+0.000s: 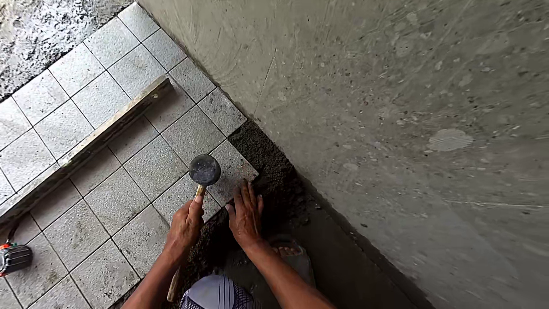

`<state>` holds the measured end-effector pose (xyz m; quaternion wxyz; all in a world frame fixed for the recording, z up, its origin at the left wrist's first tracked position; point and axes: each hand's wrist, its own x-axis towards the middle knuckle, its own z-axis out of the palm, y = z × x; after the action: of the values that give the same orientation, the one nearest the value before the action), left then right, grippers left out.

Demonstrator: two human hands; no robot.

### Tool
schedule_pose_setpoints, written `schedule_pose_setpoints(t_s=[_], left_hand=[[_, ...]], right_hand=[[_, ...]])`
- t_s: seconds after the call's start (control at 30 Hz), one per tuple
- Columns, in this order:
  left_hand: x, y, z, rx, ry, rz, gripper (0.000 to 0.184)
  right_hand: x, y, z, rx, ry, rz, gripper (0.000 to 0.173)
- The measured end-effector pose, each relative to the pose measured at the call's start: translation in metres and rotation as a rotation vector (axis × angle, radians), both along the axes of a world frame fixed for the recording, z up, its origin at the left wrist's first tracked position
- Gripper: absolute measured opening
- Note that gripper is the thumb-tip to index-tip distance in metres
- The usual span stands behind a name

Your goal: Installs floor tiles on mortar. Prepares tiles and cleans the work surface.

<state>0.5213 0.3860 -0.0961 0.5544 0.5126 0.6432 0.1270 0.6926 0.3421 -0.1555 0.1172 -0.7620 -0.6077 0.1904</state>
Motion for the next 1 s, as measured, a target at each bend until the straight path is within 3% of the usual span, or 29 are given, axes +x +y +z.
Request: schedule_pose_setpoints(t_s=[0.2,0.3,0.4,0.47,0.73,0.9,1.0], left_hand=[[0.007,0.000,-0.010,-0.025,0.036,-0.062,0.070],[0.008,0.000,-0.010,-0.061,0.025,-0.050,0.068],[0.008,0.003,-0.008,-0.108,0.023,-0.038,0.067],[0.007,0.004,-0.009,-0.118,0.025,-0.037,0.066],[0.008,0.007,-0.006,-0.146,0.016,-0.008,0.067],[0.005,0.003,-0.016,-0.067,0.055,-0.056,0.067],[0.008,0.000,-0.018,-0.033,0.096,-0.068,0.065]], right_hand=[[0.002,0.001,0.004,0.028,0.044,-0.024,0.051],[0.004,0.000,0.008,0.166,0.195,-0.296,0.050],[0.020,0.016,0.029,0.047,0.355,-0.624,0.054],[0.031,0.033,0.032,-0.029,0.426,-0.719,0.051],[0.041,0.061,0.037,-0.216,0.555,-0.604,0.050],[0.037,0.048,0.035,-0.008,0.502,-0.686,0.039],[0.033,0.042,0.032,0.084,0.357,-0.455,0.038]])
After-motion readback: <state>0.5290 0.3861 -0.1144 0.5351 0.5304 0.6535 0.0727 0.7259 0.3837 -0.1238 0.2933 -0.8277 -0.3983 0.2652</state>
